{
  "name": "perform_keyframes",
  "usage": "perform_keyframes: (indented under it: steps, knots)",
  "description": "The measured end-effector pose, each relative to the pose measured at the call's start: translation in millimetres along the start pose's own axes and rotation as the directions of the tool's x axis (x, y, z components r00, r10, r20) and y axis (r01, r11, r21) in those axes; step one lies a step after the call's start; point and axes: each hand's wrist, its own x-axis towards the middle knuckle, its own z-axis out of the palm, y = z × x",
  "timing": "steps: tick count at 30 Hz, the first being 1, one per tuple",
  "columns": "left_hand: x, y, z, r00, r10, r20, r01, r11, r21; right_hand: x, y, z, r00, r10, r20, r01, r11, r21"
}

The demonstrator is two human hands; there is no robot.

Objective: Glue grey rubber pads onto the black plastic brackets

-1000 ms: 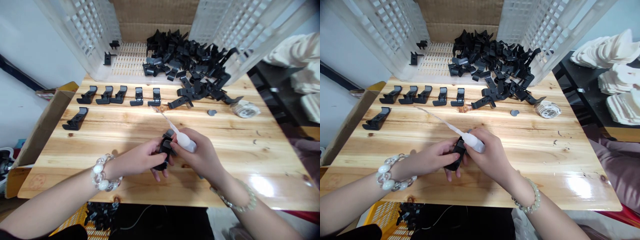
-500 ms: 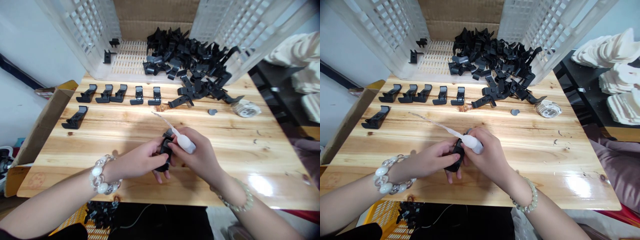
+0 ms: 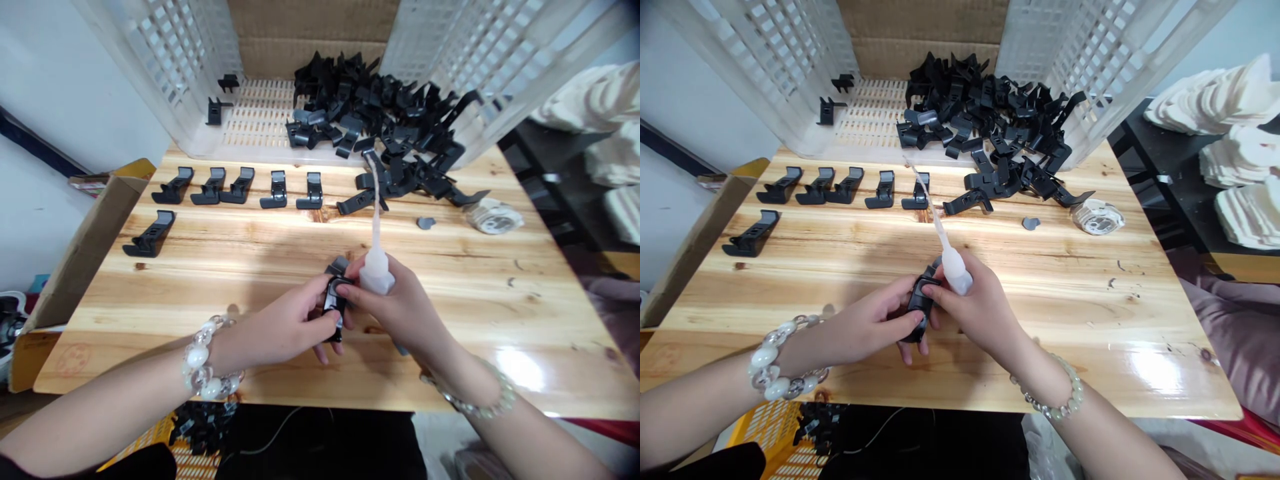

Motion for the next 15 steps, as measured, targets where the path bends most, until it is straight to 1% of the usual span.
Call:
perform_keyframes:
  steps: [9, 15]
  knots:
    - [0.1, -1.4, 0.6, 1.000, -0.007, 0.000, 0.007, 1.000, 0.015, -1.0, 0.8, -0.9, 0.999, 0.040, 0.031, -0.041, 0.998, 0.037]
    - [2.3, 1.3, -0.9, 0.999, -0.037, 0.000, 0.037, 0.999, -0.024, -1.6, 2.6, -3.2, 0.999, 0.043, 0.002, -0.043, 0.999, -0.013]
